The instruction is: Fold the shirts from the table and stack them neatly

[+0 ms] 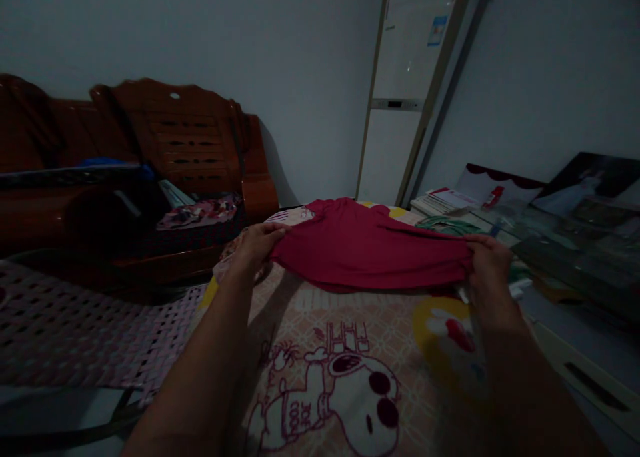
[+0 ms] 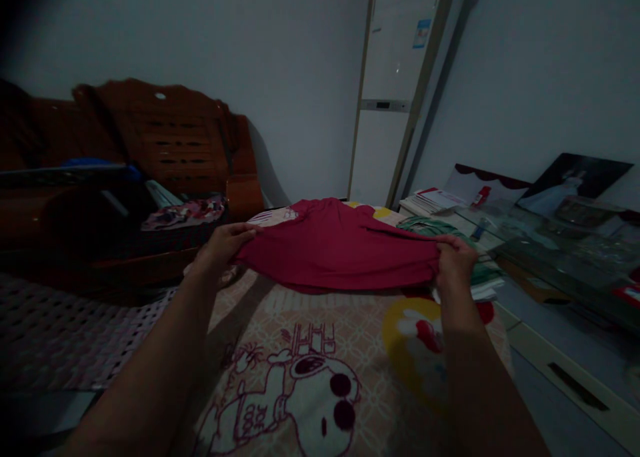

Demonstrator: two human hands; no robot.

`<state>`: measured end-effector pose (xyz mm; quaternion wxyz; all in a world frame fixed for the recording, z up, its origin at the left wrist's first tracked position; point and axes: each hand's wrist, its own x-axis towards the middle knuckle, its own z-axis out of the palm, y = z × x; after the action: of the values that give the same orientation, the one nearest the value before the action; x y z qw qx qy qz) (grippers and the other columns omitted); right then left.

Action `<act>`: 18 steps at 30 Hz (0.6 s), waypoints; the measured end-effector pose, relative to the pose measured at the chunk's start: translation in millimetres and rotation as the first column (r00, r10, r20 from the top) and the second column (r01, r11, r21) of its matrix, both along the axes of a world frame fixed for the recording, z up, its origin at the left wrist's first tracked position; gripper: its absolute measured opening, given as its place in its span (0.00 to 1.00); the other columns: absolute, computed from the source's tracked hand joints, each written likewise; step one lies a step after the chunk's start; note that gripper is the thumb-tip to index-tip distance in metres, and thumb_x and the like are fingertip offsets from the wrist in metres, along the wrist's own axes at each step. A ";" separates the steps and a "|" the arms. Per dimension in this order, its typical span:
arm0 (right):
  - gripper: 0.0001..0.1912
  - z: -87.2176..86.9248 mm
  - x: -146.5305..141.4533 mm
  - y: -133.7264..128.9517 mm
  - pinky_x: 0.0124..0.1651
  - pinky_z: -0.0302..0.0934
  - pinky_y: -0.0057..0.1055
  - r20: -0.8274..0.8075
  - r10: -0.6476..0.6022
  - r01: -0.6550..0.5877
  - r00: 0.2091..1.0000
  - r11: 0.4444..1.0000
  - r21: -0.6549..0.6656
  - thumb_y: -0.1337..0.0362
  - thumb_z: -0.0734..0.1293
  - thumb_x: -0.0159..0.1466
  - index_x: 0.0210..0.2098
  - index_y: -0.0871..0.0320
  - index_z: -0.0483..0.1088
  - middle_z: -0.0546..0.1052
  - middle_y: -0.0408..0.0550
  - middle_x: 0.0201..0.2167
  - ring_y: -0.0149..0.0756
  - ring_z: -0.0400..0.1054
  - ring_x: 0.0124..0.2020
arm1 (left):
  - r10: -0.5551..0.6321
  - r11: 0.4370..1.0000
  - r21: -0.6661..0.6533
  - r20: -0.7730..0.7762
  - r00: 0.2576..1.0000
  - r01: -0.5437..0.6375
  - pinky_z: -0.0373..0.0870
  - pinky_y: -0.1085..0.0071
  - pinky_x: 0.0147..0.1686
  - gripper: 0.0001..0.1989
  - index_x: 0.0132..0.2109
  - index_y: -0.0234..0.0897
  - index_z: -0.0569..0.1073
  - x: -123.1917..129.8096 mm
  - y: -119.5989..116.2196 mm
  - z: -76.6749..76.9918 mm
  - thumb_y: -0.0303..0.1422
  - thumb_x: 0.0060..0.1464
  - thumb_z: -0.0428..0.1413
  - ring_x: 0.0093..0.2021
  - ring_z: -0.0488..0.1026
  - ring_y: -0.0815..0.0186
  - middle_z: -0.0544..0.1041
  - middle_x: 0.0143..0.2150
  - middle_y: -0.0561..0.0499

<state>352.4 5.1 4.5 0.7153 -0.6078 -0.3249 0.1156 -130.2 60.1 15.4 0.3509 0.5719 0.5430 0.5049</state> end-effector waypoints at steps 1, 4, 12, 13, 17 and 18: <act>0.13 6.3 5.3 -3.2 0.26 0.61 0.27 -0.019 -0.046 0.046 0.999 0.999 -0.018 0.67 0.63 0.46 0.30 0.59 0.74 0.73 0.42 0.24 0.31 0.65 0.22 | 0.009 1.000 0.002 -0.036 0.999 -0.008 0.63 0.75 0.28 0.20 0.39 0.35 0.81 -9.8 -6.0 1.6 0.42 0.40 0.60 0.29 0.69 0.67 0.79 0.31 0.51; 0.13 11.1 14.1 -14.1 0.32 0.63 0.32 0.121 -0.104 0.127 0.987 0.971 -0.200 0.69 0.62 0.47 0.30 0.59 0.76 0.74 0.44 0.24 0.33 0.66 0.24 | 0.030 1.000 0.000 -0.192 0.981 -0.031 0.66 0.74 0.33 0.16 0.35 0.37 0.82 -28.3 -24.3 -7.4 0.40 0.39 0.60 0.35 0.73 0.64 0.81 0.35 0.50; 0.09 -0.3 10.9 -35.8 0.42 0.63 0.39 0.566 0.063 0.264 0.822 0.839 -0.476 0.69 0.63 0.51 0.25 0.60 0.76 0.76 0.52 0.24 0.43 0.69 0.31 | -0.010 0.997 -0.071 -0.416 0.909 -0.021 0.69 0.72 0.36 0.14 0.34 0.39 0.84 -31.3 -51.7 -27.6 0.37 0.40 0.58 0.39 0.74 0.60 0.81 0.34 0.50; 0.09 2.3 12.3 -38.0 0.42 0.63 0.39 0.599 0.057 0.282 0.799 0.844 -0.456 0.68 0.63 0.52 0.26 0.61 0.77 0.76 0.53 0.25 0.43 0.70 0.31 | -0.009 0.999 -0.046 -0.420 0.907 -0.011 0.69 0.71 0.38 0.16 0.36 0.39 0.84 -33.4 -53.8 -24.9 0.38 0.41 0.58 0.40 0.74 0.60 0.81 0.35 0.50; 0.12 11.4 19.4 -49.7 0.43 0.63 0.39 0.721 0.087 0.352 0.688 0.828 -0.436 0.67 0.63 0.55 0.31 0.61 0.79 0.78 0.55 0.30 0.45 0.72 0.35 | -0.019 1.000 -0.011 -0.450 0.893 0.016 0.70 0.70 0.41 0.18 0.39 0.40 0.84 -41.9 -65.2 -21.0 0.43 0.43 0.58 0.41 0.75 0.58 0.82 0.35 0.49; 0.12 11.3 20.2 -53.2 0.43 0.64 0.39 0.735 0.119 0.363 0.667 0.810 -0.460 0.67 0.63 0.55 0.32 0.60 0.79 0.79 0.55 0.31 0.45 0.72 0.35 | -0.034 0.999 -0.016 -0.457 0.889 0.029 0.70 0.69 0.42 0.17 0.37 0.41 0.84 -42.4 -68.8 -23.1 0.43 0.42 0.59 0.41 0.75 0.58 0.82 0.35 0.49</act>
<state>372.6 -48.2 15.8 0.3122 -0.8081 -0.4898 -0.0976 -172.5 -8.8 -7.8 0.2241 0.6817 0.6031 0.3483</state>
